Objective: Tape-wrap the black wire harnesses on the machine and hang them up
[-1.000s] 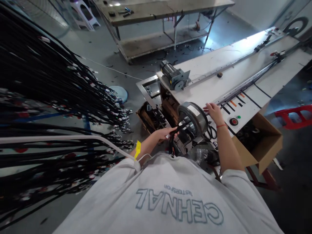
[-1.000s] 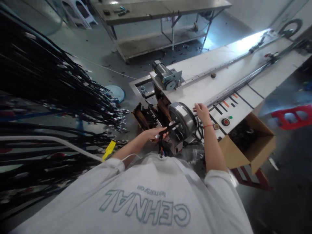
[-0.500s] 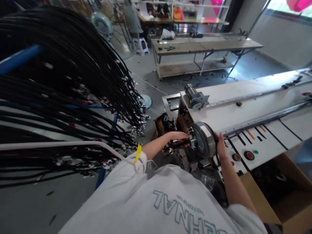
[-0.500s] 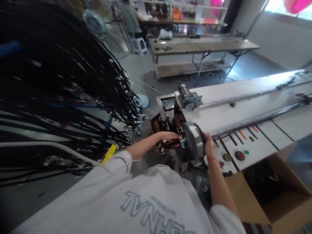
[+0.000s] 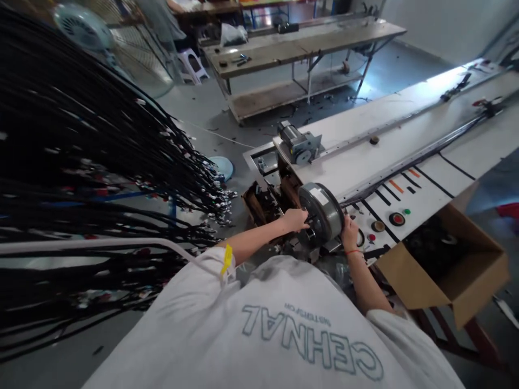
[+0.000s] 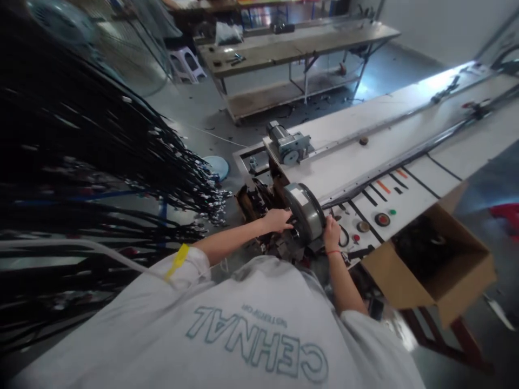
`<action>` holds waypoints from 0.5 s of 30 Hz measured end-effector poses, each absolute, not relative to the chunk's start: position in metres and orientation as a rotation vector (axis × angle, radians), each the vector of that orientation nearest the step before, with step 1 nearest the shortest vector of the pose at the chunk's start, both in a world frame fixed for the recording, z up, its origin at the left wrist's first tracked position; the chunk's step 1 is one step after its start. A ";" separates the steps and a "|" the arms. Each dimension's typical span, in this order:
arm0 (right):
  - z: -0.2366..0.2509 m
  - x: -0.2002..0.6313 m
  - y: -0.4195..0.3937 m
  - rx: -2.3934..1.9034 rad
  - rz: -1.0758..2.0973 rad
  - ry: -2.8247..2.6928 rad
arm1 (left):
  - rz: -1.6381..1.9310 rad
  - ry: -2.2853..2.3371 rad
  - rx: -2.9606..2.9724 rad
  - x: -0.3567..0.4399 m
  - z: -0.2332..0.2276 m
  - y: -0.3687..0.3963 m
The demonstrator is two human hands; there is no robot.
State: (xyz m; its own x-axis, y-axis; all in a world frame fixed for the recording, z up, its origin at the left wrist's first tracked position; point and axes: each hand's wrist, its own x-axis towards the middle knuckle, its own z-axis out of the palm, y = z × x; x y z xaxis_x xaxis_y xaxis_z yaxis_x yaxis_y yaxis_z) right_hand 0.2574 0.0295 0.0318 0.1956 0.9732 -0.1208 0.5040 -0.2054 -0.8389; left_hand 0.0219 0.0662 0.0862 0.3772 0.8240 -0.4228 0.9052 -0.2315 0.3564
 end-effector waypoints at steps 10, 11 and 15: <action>0.053 0.298 -0.045 -1.813 1.388 -1.435 | -0.255 1.678 2.197 -0.021 0.133 0.099; 0.066 0.286 -0.051 -1.558 1.568 -1.433 | -0.247 1.701 2.203 -0.022 0.131 0.098; 0.101 0.207 -0.046 -0.760 2.335 -1.185 | -0.172 1.749 2.194 -0.024 0.124 0.090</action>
